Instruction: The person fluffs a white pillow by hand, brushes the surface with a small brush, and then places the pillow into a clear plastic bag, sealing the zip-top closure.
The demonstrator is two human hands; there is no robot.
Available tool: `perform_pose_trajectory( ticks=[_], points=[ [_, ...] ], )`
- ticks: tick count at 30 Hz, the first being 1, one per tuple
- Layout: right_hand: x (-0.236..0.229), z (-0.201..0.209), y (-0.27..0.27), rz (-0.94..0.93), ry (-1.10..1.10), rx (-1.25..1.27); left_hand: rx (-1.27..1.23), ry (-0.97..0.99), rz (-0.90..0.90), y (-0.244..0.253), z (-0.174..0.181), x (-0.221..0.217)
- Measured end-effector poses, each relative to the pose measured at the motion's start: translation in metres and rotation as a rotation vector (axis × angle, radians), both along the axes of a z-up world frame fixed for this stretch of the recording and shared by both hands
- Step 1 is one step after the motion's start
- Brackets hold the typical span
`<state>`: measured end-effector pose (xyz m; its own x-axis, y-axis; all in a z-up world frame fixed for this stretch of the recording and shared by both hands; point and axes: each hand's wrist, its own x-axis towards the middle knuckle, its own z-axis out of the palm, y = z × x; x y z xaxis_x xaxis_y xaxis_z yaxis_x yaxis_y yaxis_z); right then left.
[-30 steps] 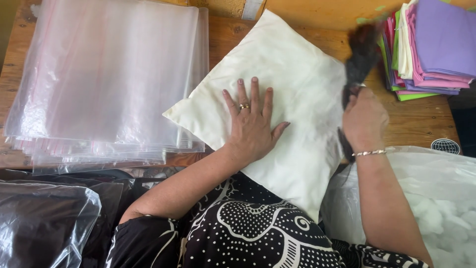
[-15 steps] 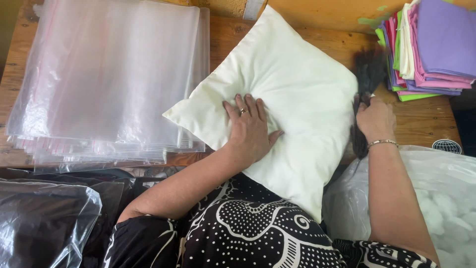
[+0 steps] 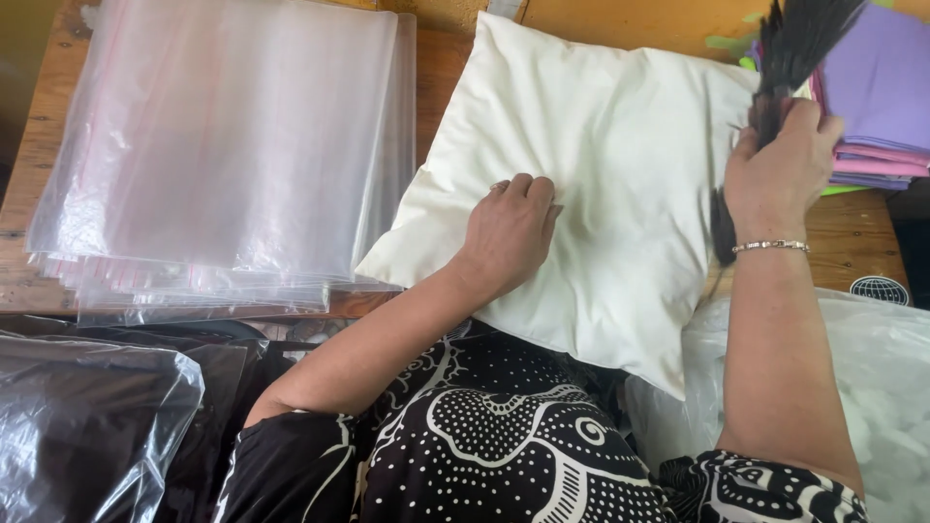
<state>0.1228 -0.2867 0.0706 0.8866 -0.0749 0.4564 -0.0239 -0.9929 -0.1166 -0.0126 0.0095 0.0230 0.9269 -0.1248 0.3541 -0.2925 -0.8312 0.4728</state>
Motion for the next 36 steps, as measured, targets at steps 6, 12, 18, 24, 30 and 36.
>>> perform_pose_trajectory(
  ticks=[6, 12, 18, 24, 30, 36],
  points=[
    [-0.076, -0.012, 0.082, 0.252, 0.214, -0.078, 0.143, 0.106, 0.114, 0.025, 0.017, -0.008],
    [-0.161, -0.014, 0.151, 0.340, 0.610, -0.294, 0.309, 0.414, 0.104, 0.039, 0.006, -0.019],
    [-0.031, -0.108, -0.011, -0.053, 0.500, -0.377, 0.356, 0.431, 0.092, 0.034, -0.011, -0.013],
    [-0.025, -0.045, 0.012, -0.008, 0.366, -0.165, 0.227, -0.008, 0.156, 0.027, -0.052, -0.011],
    [-0.152, -0.031, 0.171, 0.643, 0.410, -0.202, -0.194, -0.343, 0.082, 0.036, -0.070, -0.009],
    [-0.072, -0.039, 0.140, 0.458, 0.354, -0.448, -0.095, -0.179, 0.146, 0.039, -0.075, -0.006]
  ],
)
